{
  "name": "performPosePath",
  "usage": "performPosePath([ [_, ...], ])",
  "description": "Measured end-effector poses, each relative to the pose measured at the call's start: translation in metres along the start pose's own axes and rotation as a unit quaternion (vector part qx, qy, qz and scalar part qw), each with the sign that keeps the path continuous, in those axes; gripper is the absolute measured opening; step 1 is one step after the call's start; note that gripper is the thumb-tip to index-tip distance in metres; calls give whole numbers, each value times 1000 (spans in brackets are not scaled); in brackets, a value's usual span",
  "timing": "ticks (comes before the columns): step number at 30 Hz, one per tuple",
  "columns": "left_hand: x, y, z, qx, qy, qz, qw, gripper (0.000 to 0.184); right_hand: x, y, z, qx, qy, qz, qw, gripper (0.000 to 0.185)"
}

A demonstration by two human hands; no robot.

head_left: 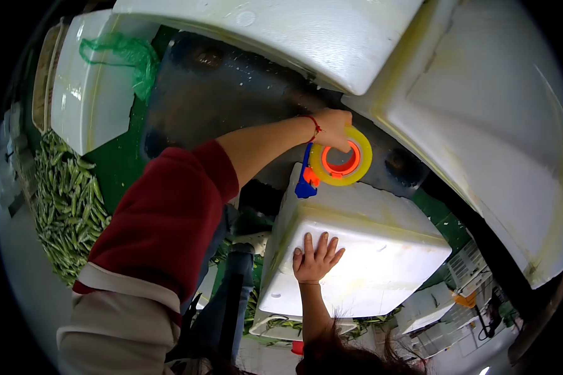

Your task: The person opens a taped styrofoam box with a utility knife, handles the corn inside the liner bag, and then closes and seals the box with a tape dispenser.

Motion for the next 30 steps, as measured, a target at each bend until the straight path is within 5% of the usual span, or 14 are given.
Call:
performPosePath([
  [5,36,30,-22,54,-35,-51,997,49,-4,-2,-3,11,-6,-10,1000,39],
  [10,109,83,-37,113,-213,-203,949,54,-9,-2,-7,15,22,-41,999,42],
  [13,116,84,-45,156,-202,-243,936,49,-15,-1,-7,7,39,-52,998,48],
  [17,120,93,-39,34,-227,-221,948,45,-37,13,-3,-10,67,-171,983,41],
  [19,120,84,-41,46,-236,-213,947,44,-30,43,3,-124,59,-276,951,31],
  [21,120,82,-43,37,-220,-250,942,44,-24,122,0,12,-88,-182,979,23],
  [22,118,87,-40,1,-215,-251,944,46,-32,177,6,18,19,-99,995,25],
  [23,120,91,-35,-31,-209,-243,947,47,-66,226,6,50,0,-21,999,30],
  [24,119,95,-30,-47,-209,-258,942,49,-88,274,17,30,168,19,985,40],
  [26,122,109,-27,-71,-207,-281,934,53,-88,333,18,72,106,22,992,51],
  [30,127,105,-37,-64,-232,-345,907,60,-89,331,13,67,92,1,993,50],
])
Point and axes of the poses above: each hand's wrist, its own z-axis away from the middle knuckle, its own x-axis out of the palm, y = z × x, the point moved 4 cm from there along -z, towards the middle knuckle, and after that the axes turned 4 degrees about -y, right-handed, at the moved point
